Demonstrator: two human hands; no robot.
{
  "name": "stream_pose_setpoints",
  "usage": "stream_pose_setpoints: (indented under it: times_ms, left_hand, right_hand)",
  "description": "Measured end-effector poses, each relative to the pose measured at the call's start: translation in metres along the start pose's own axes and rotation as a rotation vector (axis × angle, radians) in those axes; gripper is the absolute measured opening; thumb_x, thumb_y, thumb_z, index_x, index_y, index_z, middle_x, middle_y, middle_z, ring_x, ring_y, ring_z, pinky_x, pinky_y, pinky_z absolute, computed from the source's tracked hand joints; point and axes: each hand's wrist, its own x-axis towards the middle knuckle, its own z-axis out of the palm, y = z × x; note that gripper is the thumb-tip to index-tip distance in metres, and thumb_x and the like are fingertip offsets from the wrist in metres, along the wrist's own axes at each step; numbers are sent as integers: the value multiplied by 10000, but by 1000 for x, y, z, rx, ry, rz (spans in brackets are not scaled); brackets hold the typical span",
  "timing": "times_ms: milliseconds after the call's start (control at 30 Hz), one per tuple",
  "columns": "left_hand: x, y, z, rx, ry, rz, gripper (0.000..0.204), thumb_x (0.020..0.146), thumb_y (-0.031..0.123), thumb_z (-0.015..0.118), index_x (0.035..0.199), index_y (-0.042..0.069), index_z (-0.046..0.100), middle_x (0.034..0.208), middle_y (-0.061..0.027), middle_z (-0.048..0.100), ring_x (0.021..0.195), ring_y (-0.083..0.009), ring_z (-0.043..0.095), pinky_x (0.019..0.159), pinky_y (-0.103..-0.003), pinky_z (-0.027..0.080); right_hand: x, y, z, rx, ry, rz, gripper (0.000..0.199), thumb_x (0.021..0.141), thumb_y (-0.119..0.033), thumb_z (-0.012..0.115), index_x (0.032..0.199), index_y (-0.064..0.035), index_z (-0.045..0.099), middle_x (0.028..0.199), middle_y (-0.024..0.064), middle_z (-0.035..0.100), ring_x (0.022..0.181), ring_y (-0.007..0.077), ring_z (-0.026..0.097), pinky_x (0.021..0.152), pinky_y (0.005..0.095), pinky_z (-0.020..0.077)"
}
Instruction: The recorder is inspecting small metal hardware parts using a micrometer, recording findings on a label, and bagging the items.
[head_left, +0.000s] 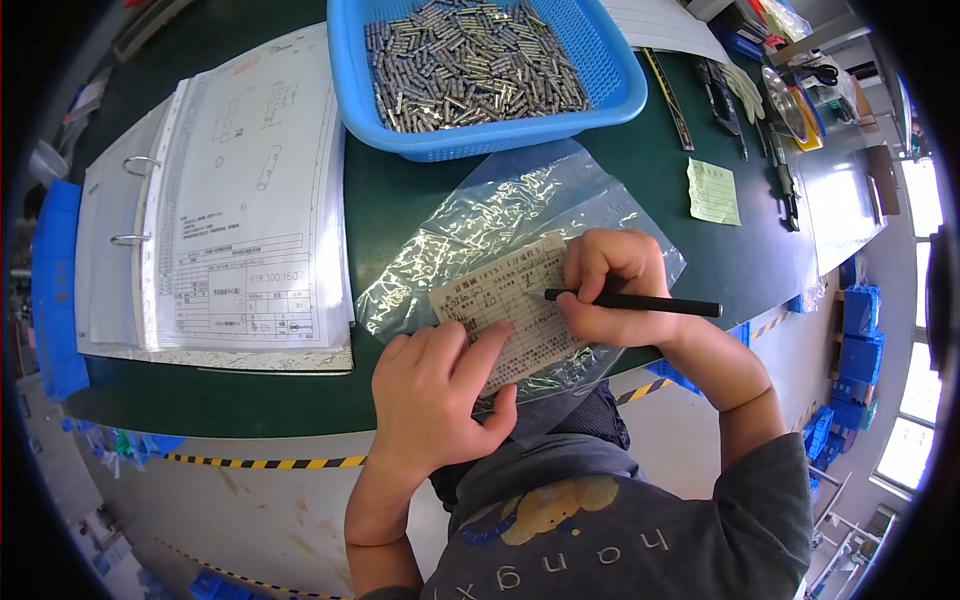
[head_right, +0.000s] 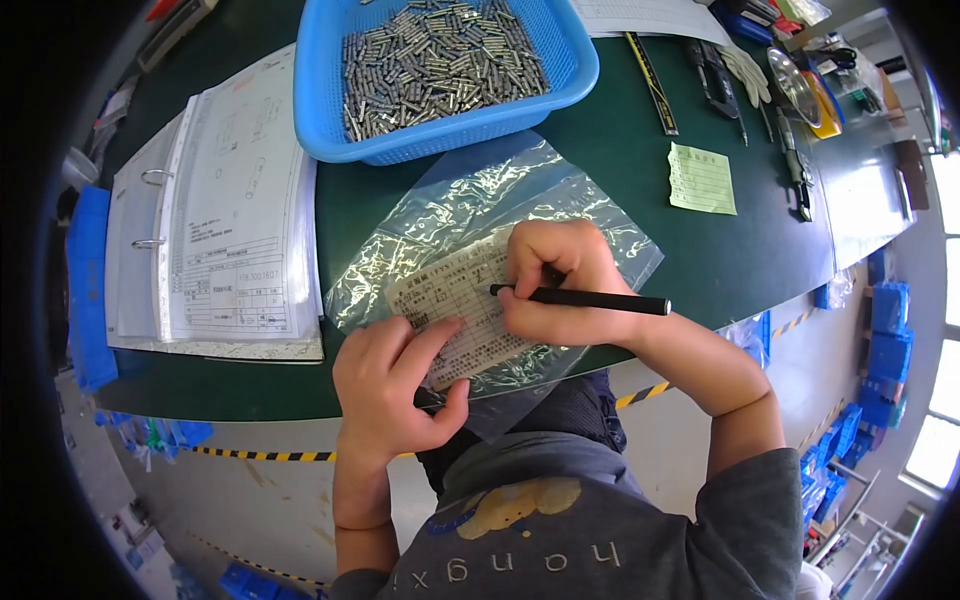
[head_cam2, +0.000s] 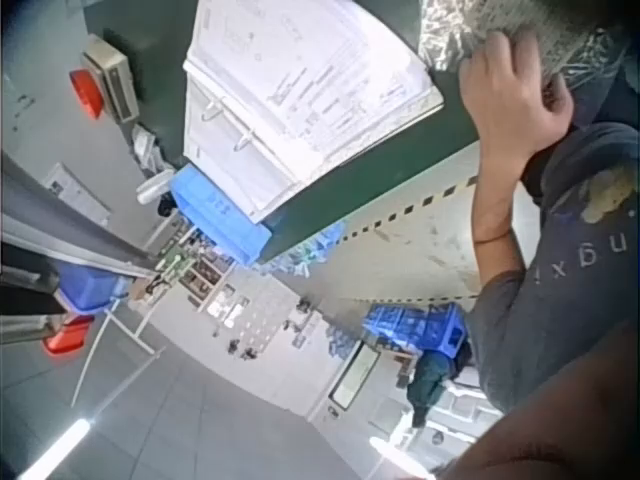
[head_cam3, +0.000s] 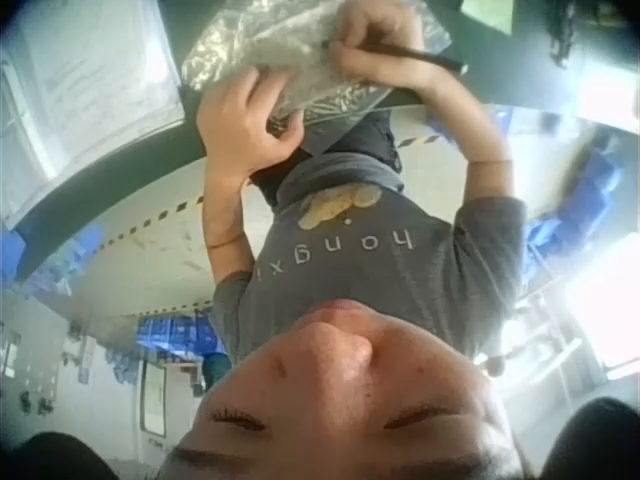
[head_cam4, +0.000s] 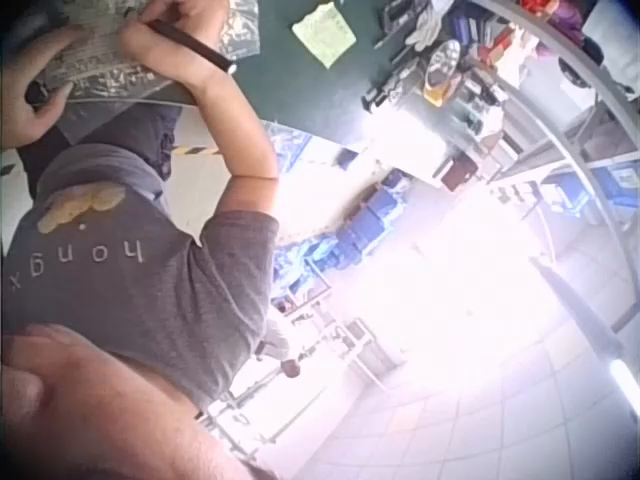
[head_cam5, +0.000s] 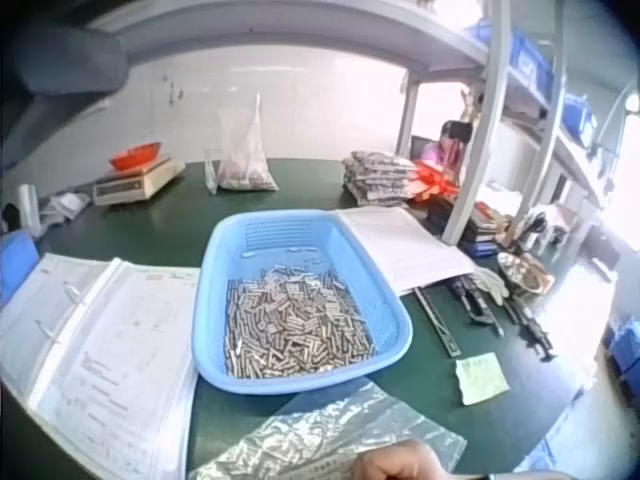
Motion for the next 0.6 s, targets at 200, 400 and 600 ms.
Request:
stream_pose_setpoints:
  times_ms: [200,400,600]
  left_hand:
    - [0,-1,0,-1,0,-1,408,546,222,642,938,114,611,689,-27,409,571,-185,464,518,-305,356]
    - [0,-1,0,3,2,2,404,547,224,643,933,111,613,686,-26,409,567,-182,459,512,-302,351]
    - [-1,0,1,-2,8,-21,406,518,223,657,912,127,631,684,-37,412,567,-213,451,528,-310,368]
  right_hand:
    - [0,1,0,0,-2,-29,234,636,11,631,574,-48,413,575,-9,457,471,35,377,413,206,269]
    - [1,0,-1,-8,-14,4,233,637,16,625,574,-48,410,571,-12,446,465,31,358,407,208,253]
    - [0,1,2,34,27,3,235,632,27,614,569,-47,400,567,-13,429,458,27,343,403,209,244]
